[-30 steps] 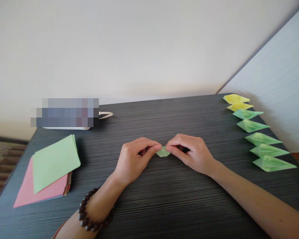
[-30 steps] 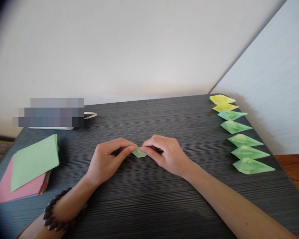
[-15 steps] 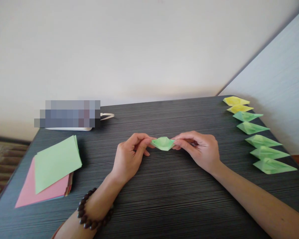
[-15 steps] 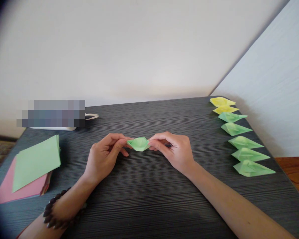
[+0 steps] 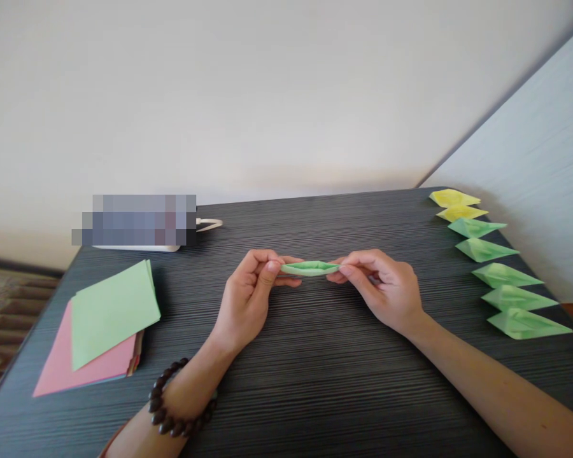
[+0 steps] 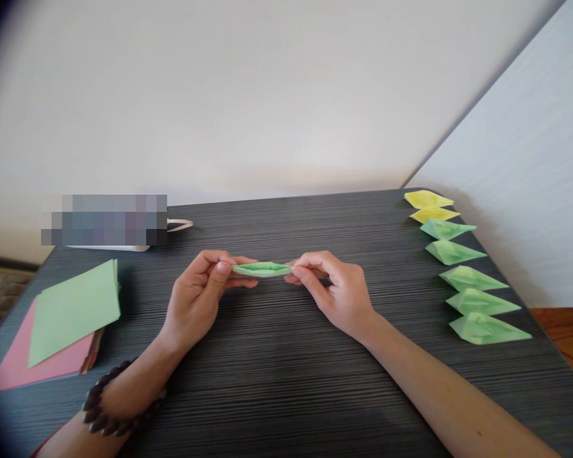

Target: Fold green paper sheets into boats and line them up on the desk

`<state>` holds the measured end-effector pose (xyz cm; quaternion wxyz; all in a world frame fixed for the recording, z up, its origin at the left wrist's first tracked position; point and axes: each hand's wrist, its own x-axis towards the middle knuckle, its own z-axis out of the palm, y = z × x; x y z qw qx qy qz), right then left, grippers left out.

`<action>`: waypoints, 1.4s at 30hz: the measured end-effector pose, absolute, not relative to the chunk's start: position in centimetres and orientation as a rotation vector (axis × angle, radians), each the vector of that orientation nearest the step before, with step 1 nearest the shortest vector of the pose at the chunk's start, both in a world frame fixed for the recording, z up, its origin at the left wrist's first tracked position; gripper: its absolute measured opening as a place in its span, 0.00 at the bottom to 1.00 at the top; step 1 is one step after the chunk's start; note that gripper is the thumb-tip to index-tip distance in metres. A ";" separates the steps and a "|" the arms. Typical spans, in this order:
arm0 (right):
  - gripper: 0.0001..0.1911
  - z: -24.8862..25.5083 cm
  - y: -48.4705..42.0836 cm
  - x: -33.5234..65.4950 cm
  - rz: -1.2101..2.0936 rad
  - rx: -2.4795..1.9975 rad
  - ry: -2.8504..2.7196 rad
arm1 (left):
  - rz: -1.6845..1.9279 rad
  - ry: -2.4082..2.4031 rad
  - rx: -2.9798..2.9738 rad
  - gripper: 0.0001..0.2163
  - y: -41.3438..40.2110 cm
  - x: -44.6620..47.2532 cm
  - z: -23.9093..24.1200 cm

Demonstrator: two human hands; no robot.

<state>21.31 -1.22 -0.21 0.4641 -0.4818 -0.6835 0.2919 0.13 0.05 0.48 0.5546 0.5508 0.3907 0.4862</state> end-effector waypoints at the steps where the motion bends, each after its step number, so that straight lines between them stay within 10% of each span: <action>1: 0.03 -0.2 -1.2 21.3 0.625 -1.180 -1.730 | 1.153 0.911 1.366 0.04 0.0 0.0 0.4; 9: 0.05 0.3 -1.4 21.6 0.143 -1.150 -2.016 | 0.950 0.866 2.183 0.08 0.3 -0.9 0.4; 42: 0.04 0.2 -0.8 20.8 0.759 -1.222 -2.057 | 0.715 1.302 2.072 0.05 0.2 0.1 0.6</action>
